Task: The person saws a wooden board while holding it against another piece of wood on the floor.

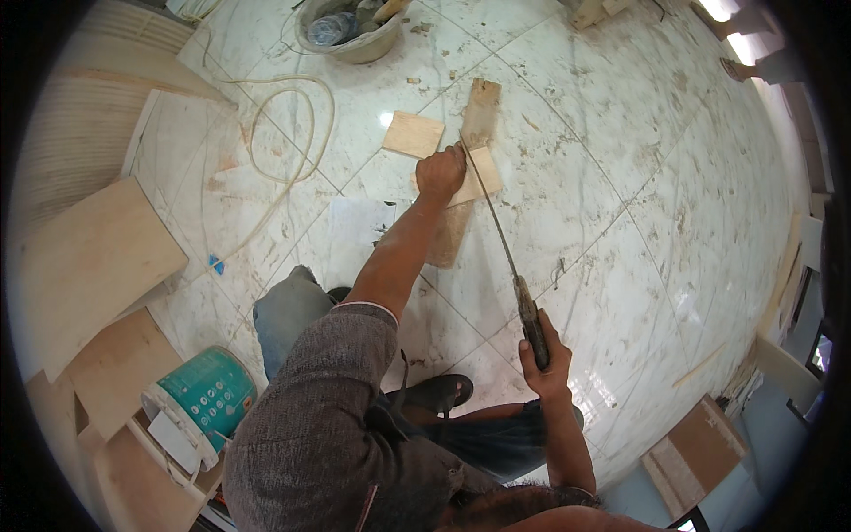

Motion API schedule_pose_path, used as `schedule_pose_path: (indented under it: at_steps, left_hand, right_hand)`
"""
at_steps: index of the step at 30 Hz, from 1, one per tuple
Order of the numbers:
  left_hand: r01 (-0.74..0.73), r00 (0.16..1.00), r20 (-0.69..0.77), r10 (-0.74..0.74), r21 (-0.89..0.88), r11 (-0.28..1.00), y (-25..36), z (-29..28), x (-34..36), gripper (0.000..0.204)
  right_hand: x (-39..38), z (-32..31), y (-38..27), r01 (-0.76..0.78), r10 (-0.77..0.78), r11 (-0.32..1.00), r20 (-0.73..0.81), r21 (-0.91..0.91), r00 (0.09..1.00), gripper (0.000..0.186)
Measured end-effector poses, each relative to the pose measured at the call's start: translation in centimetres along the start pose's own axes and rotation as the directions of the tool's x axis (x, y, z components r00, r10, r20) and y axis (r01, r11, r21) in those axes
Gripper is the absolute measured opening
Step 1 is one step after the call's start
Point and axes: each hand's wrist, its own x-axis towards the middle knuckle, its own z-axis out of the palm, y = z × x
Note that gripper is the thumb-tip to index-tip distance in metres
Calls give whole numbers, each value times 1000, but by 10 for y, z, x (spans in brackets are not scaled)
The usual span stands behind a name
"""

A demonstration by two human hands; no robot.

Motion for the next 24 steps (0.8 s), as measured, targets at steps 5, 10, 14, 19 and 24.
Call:
schedule_pose_path:
  at_steps: [5, 10, 14, 19, 24]
  left_hand:
    - [-122, 989, -71, 127, 66, 990, 5, 3, -1, 50]
    - [-84, 992, -94, 86, 31, 996, -15, 9, 4, 48]
    - [-66, 994, -81, 68, 24, 998, -2, 3, 5, 48]
    - [-193, 966, -158, 203, 78, 978, -10, 8, 4, 47]
    - [-159, 987, 18, 158, 85, 984, -23, 7, 11, 40]
  right_hand:
    - [78, 24, -9, -70, 71, 994, -6, 81, 997, 51]
    - [21, 10, 1, -36, 38, 995, -20, 91, 999, 51]
    - [11, 9, 25, 45, -38, 996, -91, 80, 995, 50]
    - [88, 44, 6, 76, -74, 996, -42, 55, 996, 49]
    - [92, 60, 5, 38, -25, 988, -85, 149, 996, 50]
